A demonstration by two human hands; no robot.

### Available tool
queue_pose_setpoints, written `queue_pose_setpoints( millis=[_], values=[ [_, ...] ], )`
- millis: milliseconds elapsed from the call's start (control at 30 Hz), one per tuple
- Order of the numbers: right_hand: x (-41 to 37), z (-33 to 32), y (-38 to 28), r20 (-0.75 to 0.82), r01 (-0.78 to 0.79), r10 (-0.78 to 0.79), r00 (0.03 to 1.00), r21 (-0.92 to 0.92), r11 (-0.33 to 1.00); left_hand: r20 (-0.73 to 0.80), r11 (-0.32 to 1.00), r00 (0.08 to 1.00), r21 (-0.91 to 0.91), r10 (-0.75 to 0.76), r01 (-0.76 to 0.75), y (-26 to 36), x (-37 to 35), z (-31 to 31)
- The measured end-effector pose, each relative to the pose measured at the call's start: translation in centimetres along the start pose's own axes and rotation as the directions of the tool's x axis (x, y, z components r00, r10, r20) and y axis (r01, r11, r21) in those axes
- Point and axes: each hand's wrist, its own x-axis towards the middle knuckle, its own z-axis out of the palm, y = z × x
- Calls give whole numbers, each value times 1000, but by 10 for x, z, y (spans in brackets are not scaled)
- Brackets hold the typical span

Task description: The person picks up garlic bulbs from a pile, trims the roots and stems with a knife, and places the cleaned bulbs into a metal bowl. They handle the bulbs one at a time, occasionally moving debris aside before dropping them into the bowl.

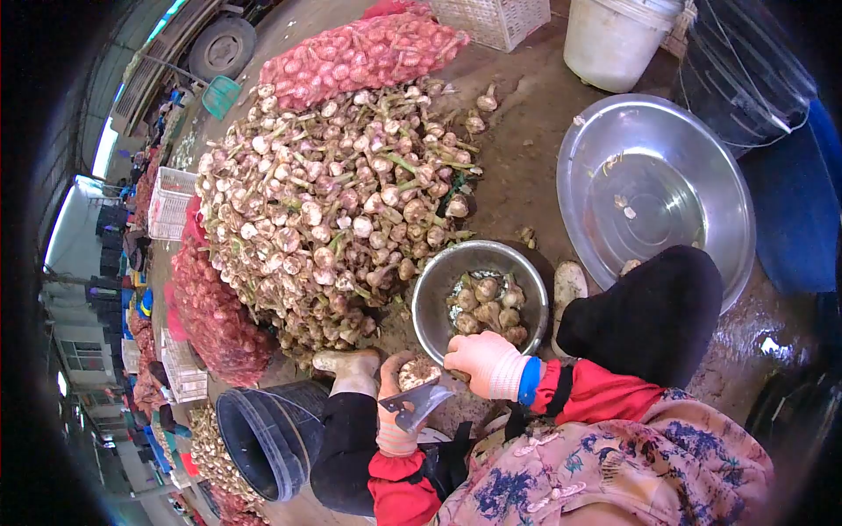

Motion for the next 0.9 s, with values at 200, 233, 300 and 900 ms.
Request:
queue_pose_setpoints(
  millis=[200,233,300,900],
  values=[
    [0,2,-3,111,-27,33,993,-61,998,-21,974,991,188,133,-126,-9,-5,3],
    [0,6,-1,111,-28,34,993,-61,998,-44,983,990,131,132,-126,-6,-6,7],
    [1,17,8,74,5,4,997,-120,993,-67,990,989,70,130,-125,-12,-9,14],
    [6,13,20,-488,190,-66,870,209,959,-298,641,952,-716,77,-276,-22,-5,7]
  ],
)
